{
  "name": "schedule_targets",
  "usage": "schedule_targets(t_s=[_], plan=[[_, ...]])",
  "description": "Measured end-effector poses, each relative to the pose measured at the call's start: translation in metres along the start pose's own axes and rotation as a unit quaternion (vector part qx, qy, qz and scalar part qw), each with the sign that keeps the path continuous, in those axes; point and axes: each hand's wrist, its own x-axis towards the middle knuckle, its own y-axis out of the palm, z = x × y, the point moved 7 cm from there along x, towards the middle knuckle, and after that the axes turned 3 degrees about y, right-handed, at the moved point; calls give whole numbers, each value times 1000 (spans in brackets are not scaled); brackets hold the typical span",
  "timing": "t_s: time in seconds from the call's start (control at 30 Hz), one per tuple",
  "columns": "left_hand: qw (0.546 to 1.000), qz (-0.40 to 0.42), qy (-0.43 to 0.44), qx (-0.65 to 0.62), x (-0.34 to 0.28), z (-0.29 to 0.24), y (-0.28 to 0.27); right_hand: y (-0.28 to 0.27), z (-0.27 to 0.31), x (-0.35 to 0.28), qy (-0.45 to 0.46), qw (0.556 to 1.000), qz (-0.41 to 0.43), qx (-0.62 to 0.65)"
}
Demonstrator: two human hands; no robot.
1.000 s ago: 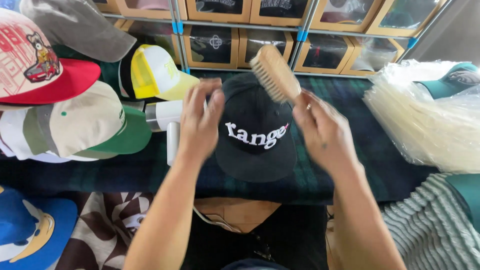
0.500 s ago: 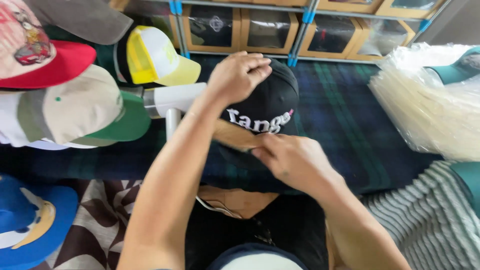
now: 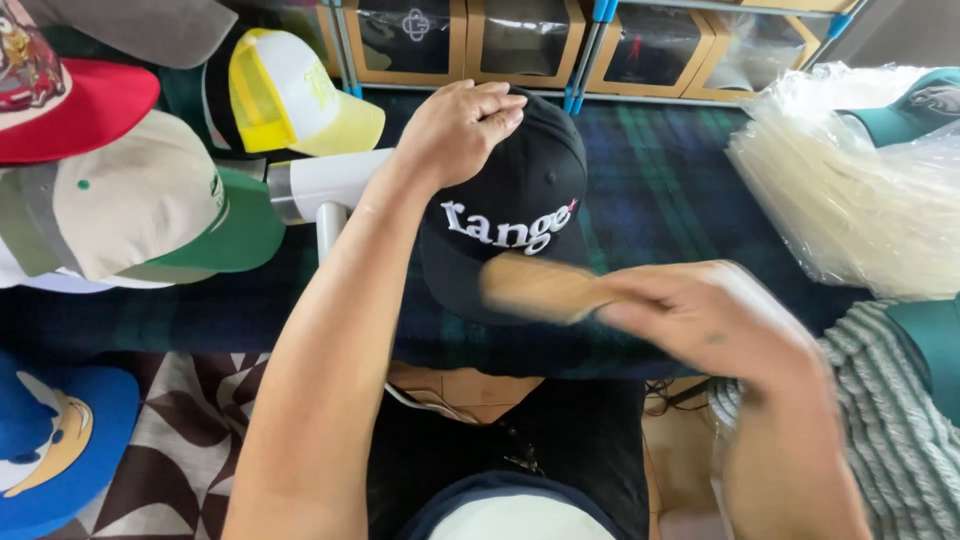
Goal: The person cleans a black baseball cap by brushing the interior and exterior with a wooden brush. They then use a hair dryer to blow air onto the cap's surface, focusing on the front and sides.
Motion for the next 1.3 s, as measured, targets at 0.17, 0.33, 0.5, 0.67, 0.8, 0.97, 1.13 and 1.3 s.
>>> schedule_targets(t_s=[0.17, 0.33, 0.5, 0.67, 0.8, 0.97, 1.13, 1.3], plan=[[1000, 4, 18, 6, 3, 4, 0, 16, 16, 41, -217, 975, -31, -30], [999, -8, 31, -6, 3, 7, 2, -8, -83, 54, 40, 997, 22, 63], [1000, 0, -27, 11, -1, 5, -1, -16, -117, 47, 74, 960, -205, 175], [994, -69, -69, -53, 9, 53, 9, 15, -13, 41, -305, 849, -417, 110], [985, -110, -106, -80, 5, 60, 6, 9, -27, 98, -239, 828, -447, 239], [989, -113, -73, -63, 13, 62, 15, 35, -71, 128, 2, 895, -289, 341], [986, -135, -78, -55, 2, 55, 5, 53, -45, 103, -61, 793, -307, 523], [988, -124, -80, -36, 6, 51, 4, 55, -69, 101, -35, 826, -295, 479]])
